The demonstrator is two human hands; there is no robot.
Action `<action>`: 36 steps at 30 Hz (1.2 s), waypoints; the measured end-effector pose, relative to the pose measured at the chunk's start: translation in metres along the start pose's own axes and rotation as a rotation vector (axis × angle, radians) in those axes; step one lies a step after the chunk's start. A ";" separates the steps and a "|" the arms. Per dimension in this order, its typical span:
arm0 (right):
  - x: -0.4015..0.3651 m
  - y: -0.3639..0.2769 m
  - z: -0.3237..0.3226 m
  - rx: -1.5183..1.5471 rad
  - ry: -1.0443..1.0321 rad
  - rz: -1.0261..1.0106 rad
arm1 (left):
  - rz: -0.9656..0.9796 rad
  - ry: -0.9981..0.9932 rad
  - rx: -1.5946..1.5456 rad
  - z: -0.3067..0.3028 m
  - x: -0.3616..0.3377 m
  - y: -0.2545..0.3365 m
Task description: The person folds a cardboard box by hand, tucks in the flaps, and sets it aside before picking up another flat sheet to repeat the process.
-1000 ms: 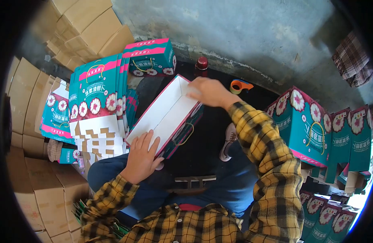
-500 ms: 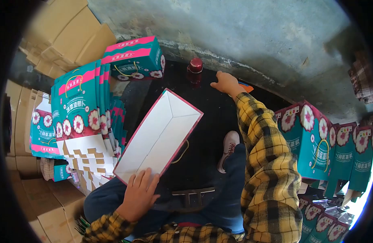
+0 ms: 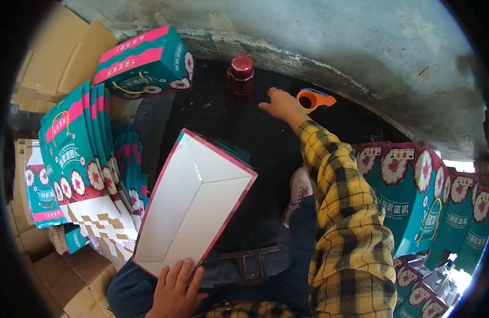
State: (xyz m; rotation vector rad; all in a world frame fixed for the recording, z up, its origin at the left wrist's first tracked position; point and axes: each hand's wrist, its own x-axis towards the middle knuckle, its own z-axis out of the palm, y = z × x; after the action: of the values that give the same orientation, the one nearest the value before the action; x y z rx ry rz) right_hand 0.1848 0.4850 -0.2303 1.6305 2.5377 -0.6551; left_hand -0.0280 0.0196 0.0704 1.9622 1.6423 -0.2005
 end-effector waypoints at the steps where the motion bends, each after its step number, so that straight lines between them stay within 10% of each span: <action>1: 0.005 0.001 0.011 -0.011 -0.016 -0.040 | -0.018 -0.013 -0.005 -0.003 0.007 0.000; 6: -0.013 0.008 0.043 -0.163 -0.230 0.041 | -0.012 -0.039 -0.028 -0.010 0.028 0.001; 9: -0.025 0.049 0.049 -0.201 0.257 -0.005 | -0.007 -0.054 -0.038 -0.011 0.037 0.000; 12: -0.031 0.079 0.037 -0.226 0.327 0.187 | -0.006 -0.036 -0.059 -0.010 0.044 0.001; 16: -0.027 0.119 0.052 -0.185 0.018 0.357 | -0.037 0.005 -0.092 -0.011 0.057 0.002; 20: -0.012 0.139 0.072 -0.181 0.128 0.286 | -0.040 0.004 -0.065 -0.011 0.064 0.003; 31: 0.027 0.123 0.076 0.086 0.502 0.328 | -0.034 0.015 -0.030 -0.012 0.069 0.001; 36: 0.026 0.068 0.077 0.161 0.344 0.362 | -0.040 0.017 -0.047 -0.011 0.064 0.001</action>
State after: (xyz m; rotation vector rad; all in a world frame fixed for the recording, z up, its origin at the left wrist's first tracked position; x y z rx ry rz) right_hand 0.2194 0.5023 -0.3291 2.3635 2.3362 -0.5966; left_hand -0.0150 0.0801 0.0505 1.9025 1.6823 -0.1599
